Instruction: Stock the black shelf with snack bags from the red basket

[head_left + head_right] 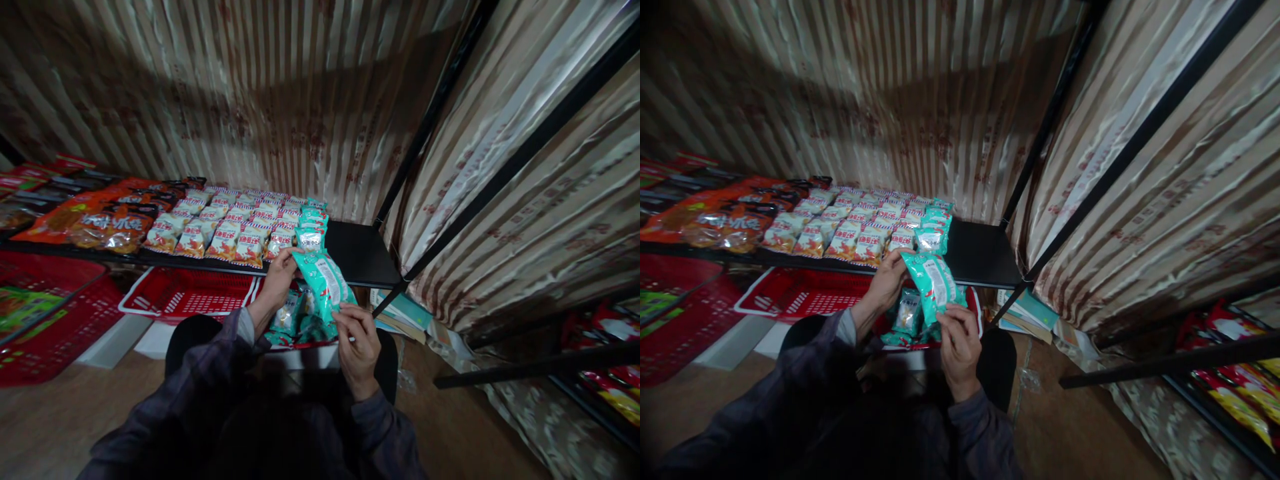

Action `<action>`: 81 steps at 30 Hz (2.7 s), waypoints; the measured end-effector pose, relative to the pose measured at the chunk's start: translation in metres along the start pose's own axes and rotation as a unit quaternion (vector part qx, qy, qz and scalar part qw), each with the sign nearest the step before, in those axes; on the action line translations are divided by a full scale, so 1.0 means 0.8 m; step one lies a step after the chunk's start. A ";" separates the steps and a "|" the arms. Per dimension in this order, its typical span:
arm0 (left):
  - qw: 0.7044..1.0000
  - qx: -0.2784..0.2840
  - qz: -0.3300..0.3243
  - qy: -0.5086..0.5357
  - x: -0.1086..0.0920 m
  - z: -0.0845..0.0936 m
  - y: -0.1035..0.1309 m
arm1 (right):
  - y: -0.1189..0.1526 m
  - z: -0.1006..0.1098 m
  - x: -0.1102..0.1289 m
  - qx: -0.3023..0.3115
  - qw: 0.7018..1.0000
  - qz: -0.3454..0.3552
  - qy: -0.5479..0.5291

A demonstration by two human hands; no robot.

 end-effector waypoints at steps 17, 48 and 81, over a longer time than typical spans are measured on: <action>0.989 0.003 0.134 0.059 0.018 -0.008 0.016 | 0.036 -0.014 -0.012 0.076 0.983 0.142 0.089; 0.989 -0.037 0.143 -0.033 0.027 0.020 0.001 | 0.045 -0.003 -0.092 -0.103 0.898 -0.424 -0.055; 0.985 0.004 0.090 -0.145 0.040 -0.006 -0.008 | 0.008 0.029 -0.075 -0.045 0.973 -0.210 0.085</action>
Point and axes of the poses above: each hand's wrist, its own y-axis away from the middle knuckle, its own z-axis out of the back of the hand, x = y × z, the point moved 6 cm from there along -y, towards the middle knuckle, and after that the axes turned 14 degrees about -x, right-handed, at the moved point
